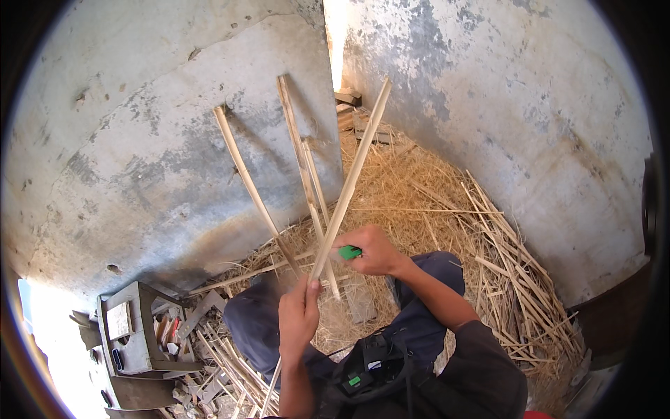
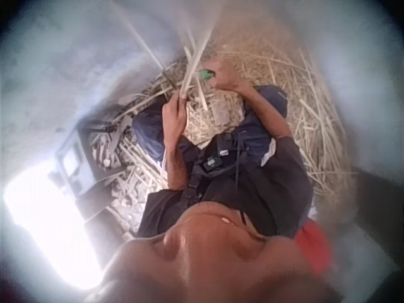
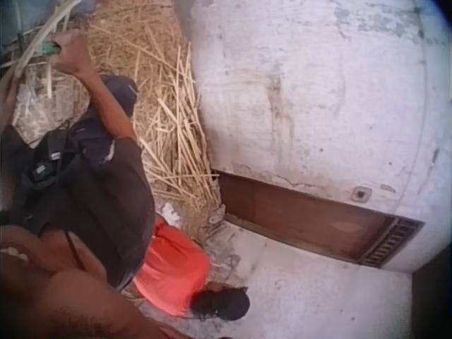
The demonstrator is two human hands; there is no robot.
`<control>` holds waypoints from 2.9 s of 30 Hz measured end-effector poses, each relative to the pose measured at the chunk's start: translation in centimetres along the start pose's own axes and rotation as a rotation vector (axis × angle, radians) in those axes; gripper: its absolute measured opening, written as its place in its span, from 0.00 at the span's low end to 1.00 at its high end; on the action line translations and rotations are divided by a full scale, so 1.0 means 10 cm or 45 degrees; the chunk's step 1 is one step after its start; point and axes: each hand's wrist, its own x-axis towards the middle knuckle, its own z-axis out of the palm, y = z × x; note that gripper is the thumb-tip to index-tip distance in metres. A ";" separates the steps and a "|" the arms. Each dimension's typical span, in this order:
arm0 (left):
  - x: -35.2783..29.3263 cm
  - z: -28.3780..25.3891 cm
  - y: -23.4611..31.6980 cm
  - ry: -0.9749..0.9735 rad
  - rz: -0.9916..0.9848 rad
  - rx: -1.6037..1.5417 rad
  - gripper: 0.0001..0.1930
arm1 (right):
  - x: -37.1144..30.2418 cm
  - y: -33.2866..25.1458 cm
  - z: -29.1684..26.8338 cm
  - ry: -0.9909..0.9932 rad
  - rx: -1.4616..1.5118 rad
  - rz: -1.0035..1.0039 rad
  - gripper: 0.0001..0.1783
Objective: The person sits on a straw-covered floor and uses a green utility knife to shave thin strips from a long bamboo pole. They repeatedly scrape the blade along the length of the pole to smooth its surface, rotating the pole as needed.
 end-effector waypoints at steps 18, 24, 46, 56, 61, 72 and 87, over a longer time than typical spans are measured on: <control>-0.18 -0.39 -0.51 -0.247 -0.234 -0.575 0.20 | -0.10 0.32 -0.86 0.375 1.053 0.619 0.11; -0.20 -0.36 -0.47 -0.312 -0.215 -0.567 0.20 | 0.01 0.15 -0.60 0.408 -0.025 0.447 0.17; 0.15 -0.35 -0.01 -0.197 0.122 0.187 0.16 | 0.05 -0.13 -0.01 0.354 0.885 0.598 0.15; 0.23 -0.09 0.28 0.013 0.141 -0.150 0.15 | 0.03 -0.26 -0.07 0.454 0.483 0.293 0.18; 0.17 -0.08 0.41 0.092 0.118 -0.280 0.16 | -0.04 -0.27 -0.14 0.436 0.128 0.065 0.23; 0.03 -0.04 0.49 0.057 0.157 -0.258 0.15 | -0.01 -0.34 -0.09 0.338 -0.070 -0.080 0.22; -0.10 -0.02 0.23 0.044 0.009 -0.332 0.18 | -0.02 -0.41 -0.07 0.319 -0.295 -0.082 0.19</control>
